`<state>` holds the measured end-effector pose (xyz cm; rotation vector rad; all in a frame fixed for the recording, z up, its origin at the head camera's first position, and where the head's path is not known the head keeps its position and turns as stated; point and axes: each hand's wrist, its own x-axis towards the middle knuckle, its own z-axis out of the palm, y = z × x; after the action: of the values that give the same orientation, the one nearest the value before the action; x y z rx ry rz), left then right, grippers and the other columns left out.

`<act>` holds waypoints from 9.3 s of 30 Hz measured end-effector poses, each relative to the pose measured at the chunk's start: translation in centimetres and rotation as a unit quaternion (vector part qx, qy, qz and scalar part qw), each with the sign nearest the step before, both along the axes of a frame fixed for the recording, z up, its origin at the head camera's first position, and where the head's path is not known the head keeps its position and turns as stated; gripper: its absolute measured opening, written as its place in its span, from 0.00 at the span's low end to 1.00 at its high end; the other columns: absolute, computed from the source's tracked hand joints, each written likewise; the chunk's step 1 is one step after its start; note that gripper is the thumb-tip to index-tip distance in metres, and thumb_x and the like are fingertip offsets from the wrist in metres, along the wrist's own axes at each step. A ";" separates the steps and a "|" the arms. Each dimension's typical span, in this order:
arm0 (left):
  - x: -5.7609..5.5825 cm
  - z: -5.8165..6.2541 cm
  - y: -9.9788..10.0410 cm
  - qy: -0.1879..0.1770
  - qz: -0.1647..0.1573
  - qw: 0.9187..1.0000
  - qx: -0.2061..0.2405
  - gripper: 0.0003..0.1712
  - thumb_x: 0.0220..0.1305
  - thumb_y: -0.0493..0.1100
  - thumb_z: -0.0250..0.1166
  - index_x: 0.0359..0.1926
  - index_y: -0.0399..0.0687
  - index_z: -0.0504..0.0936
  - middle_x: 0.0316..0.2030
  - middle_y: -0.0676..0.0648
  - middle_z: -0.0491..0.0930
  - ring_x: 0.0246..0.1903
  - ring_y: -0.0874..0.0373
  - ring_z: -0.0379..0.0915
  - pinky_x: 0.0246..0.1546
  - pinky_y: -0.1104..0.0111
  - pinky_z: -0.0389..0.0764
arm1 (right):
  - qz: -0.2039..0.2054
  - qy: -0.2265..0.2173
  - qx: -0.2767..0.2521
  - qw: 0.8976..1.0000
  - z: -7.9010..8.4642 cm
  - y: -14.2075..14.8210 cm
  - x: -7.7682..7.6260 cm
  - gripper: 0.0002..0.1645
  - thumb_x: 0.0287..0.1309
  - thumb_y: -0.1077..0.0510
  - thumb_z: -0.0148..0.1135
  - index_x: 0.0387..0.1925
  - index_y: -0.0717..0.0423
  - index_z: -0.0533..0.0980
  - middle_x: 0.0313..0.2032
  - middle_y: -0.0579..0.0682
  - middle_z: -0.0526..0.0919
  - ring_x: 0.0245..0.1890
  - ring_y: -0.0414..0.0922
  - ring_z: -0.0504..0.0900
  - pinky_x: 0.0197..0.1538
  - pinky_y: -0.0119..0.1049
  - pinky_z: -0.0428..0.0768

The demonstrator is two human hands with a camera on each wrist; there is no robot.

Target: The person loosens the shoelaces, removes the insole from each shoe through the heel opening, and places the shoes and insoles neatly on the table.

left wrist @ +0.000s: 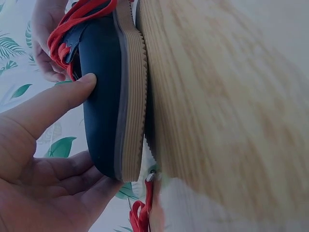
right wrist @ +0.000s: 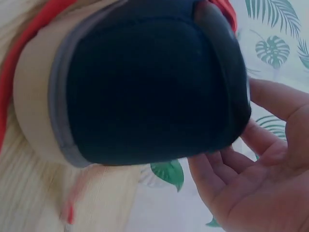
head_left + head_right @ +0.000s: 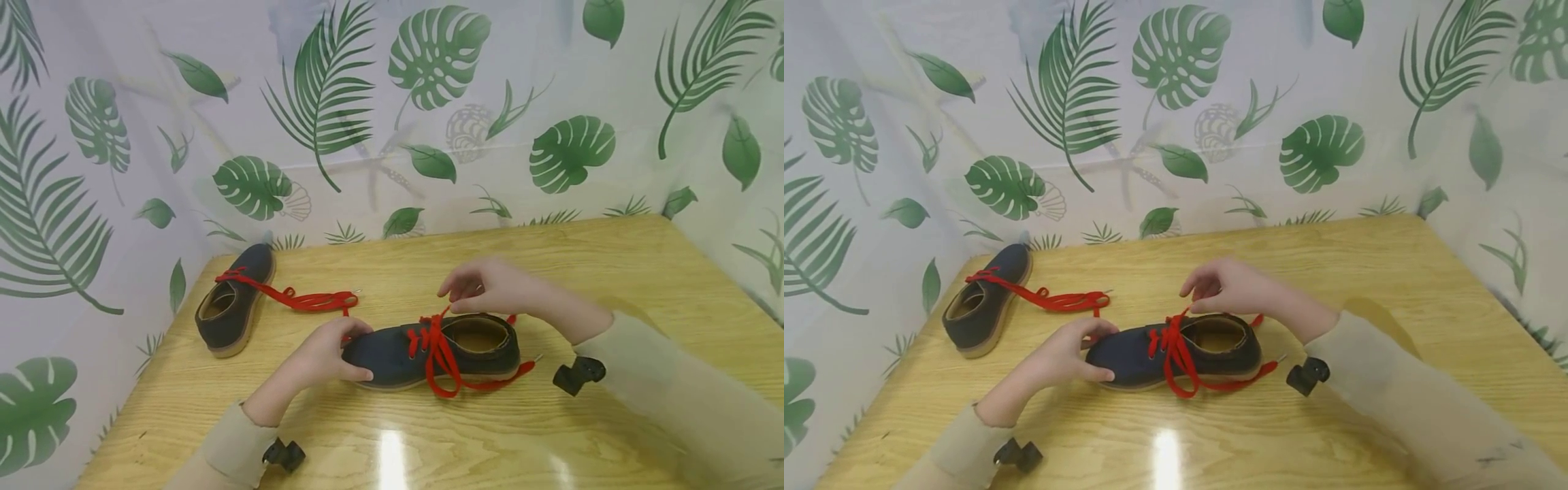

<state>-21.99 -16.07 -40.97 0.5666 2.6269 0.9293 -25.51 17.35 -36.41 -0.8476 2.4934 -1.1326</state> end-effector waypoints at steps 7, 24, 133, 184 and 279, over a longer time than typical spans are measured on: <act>0.0 -0.1 -0.1 -0.003 -0.002 1.000 0.004 0.37 0.54 0.39 0.84 0.64 0.40 0.80 0.60 0.41 0.83 0.64 0.43 0.77 0.67 0.48 0.80 | 0.014 0.009 -0.024 1.000 0.1 -1.1 0.6 0.09 0.63 0.65 0.73 0.45 0.61 0.86 0.41 0.54 0.90 0.42 0.44 0.88 0.51 0.39 0.90; 0.0 -0.1 -0.1 -0.003 0.000 1.000 0.006 0.37 0.54 0.39 0.84 0.64 0.40 0.80 0.61 0.42 0.83 0.64 0.43 0.77 0.67 0.48 0.80 | -0.028 -0.049 -0.046 0.997 -1.1 -1.9 0.8 0.03 0.62 0.63 0.75 0.34 0.60 0.86 0.31 0.45 0.87 0.36 0.43 0.84 0.44 0.33 0.84; 0.1 0.0 0.3 0.001 0.007 1.000 0.002 0.36 0.54 0.38 0.84 0.64 0.41 0.80 0.59 0.42 0.83 0.62 0.44 0.78 0.67 0.49 0.80 | -0.117 -0.086 -0.050 0.988 -1.1 -1.7 1.6 0.09 0.67 0.58 0.66 0.40 0.62 0.86 0.35 0.48 0.88 0.37 0.42 0.79 0.45 0.35 0.80; 0.2 0.2 0.3 0.002 -0.002 1.000 0.006 0.36 0.53 0.38 0.84 0.63 0.40 0.80 0.59 0.41 0.82 0.61 0.43 0.78 0.65 0.48 0.81 | -0.169 -0.086 -0.066 0.980 -1.9 2.2 0.5 0.26 0.74 0.56 0.62 0.67 0.68 0.77 0.66 0.68 0.80 0.68 0.63 0.76 0.73 0.60 0.74; 0.0 0.0 0.1 0.005 0.002 1.000 0.008 0.36 0.53 0.38 0.84 0.63 0.41 0.81 0.58 0.42 0.83 0.61 0.44 0.78 0.64 0.50 0.82 | -0.184 -0.125 -0.088 0.971 -1.3 2.2 0.6 0.14 0.73 0.55 0.66 0.50 0.62 0.84 0.42 0.41 0.84 0.48 0.44 0.78 0.65 0.51 0.76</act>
<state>-22.01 -15.96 -41.01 0.5720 2.6327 0.9520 -24.96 19.54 -37.70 -0.2559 2.4194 -1.4919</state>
